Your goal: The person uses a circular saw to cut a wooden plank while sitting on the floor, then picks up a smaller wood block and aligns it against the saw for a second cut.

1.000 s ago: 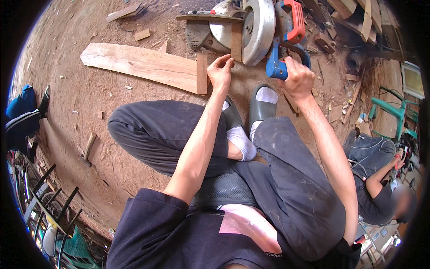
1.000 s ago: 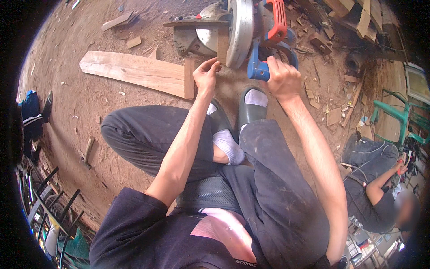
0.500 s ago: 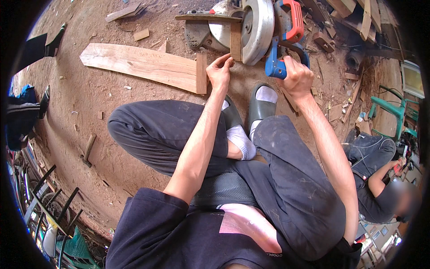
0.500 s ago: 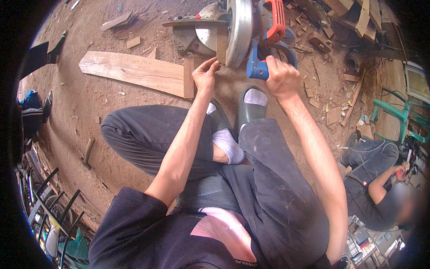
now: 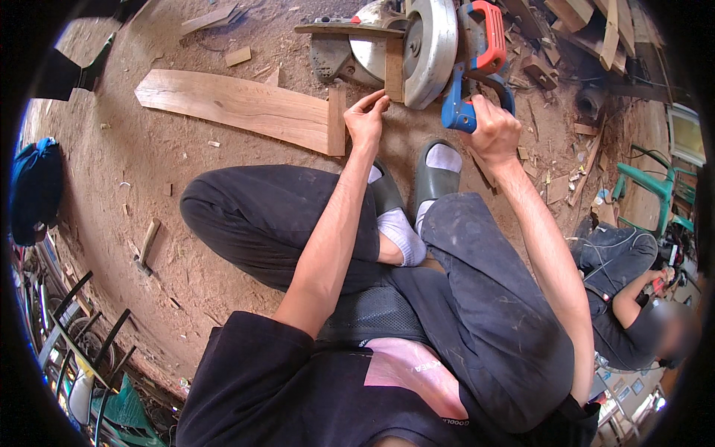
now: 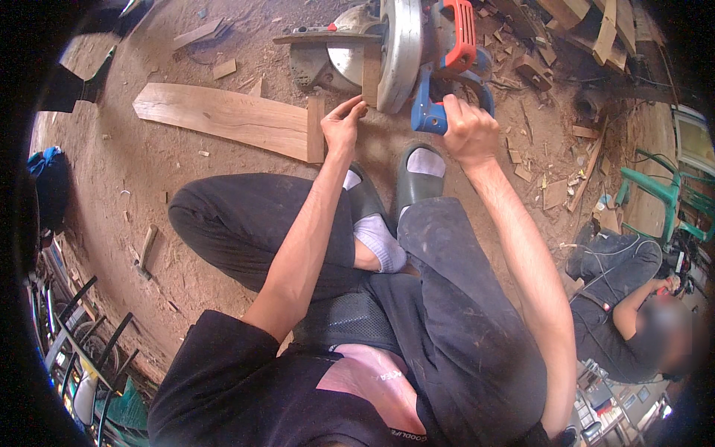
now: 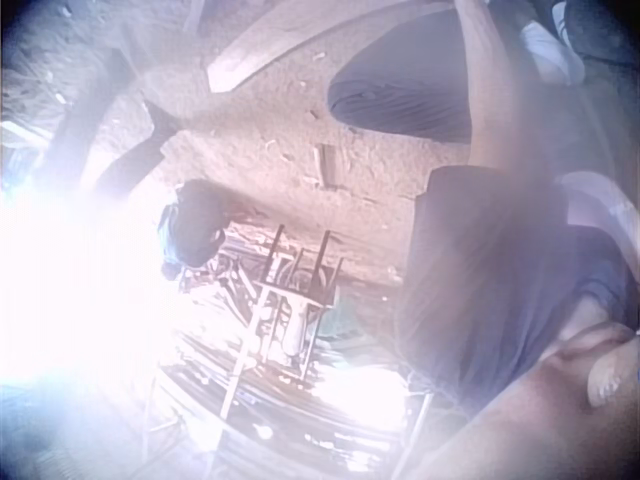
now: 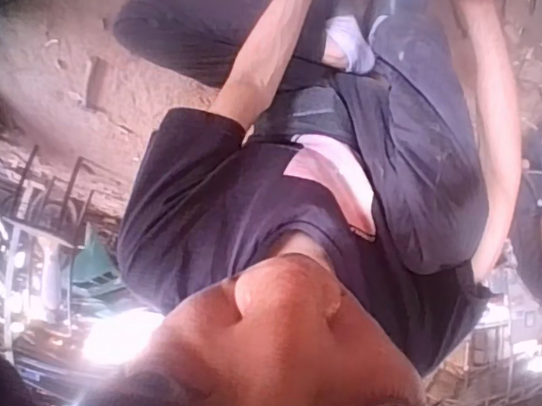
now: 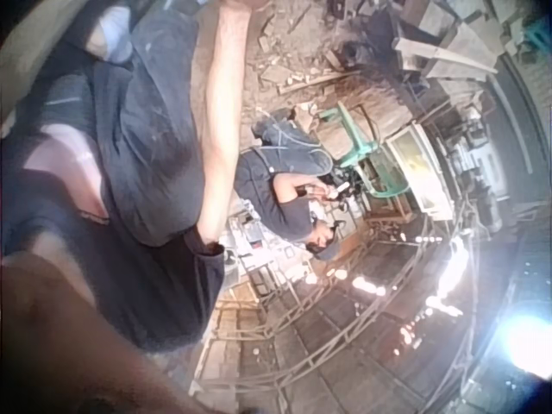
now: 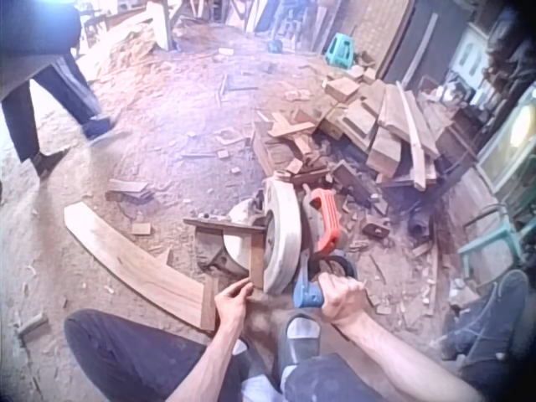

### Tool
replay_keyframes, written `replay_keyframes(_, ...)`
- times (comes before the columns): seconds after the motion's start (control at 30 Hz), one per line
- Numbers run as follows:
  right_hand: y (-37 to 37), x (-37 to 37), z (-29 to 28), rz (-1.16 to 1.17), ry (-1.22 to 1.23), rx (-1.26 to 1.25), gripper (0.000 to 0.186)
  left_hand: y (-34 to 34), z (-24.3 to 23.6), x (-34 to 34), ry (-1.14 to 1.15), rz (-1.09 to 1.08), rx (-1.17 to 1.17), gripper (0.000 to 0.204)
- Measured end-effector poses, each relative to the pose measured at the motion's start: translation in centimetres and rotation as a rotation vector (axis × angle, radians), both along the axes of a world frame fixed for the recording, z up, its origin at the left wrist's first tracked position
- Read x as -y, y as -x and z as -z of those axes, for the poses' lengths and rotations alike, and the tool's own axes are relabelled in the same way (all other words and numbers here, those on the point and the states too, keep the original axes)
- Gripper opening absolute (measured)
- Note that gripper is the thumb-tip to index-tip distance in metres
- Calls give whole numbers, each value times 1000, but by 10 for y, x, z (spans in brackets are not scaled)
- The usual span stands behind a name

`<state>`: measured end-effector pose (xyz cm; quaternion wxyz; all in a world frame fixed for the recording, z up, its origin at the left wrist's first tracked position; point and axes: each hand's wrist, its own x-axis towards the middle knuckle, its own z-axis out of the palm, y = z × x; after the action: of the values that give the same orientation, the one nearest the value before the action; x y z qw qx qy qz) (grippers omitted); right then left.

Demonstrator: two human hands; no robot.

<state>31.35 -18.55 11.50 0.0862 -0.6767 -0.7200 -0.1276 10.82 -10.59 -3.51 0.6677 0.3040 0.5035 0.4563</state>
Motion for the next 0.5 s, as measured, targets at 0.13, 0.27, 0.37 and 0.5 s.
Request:
replay_keyframes(0.13,3,-1,0,-3,-5,-9,25,0,1,-1,1,-13,10,20)
replay_keyframes(0.27,2,-1,0,1,1,-10,26,-1,2,-2,13,-11,9,20)
replay_keyframes(0.37,1,-1,1,8,8,-5,26,-1,1,-2,8,-4,-2,21)
replay_keyframes(0.5,4,-2,-1,5,2,-19,24,1,1,-2,16,-6,8,22)
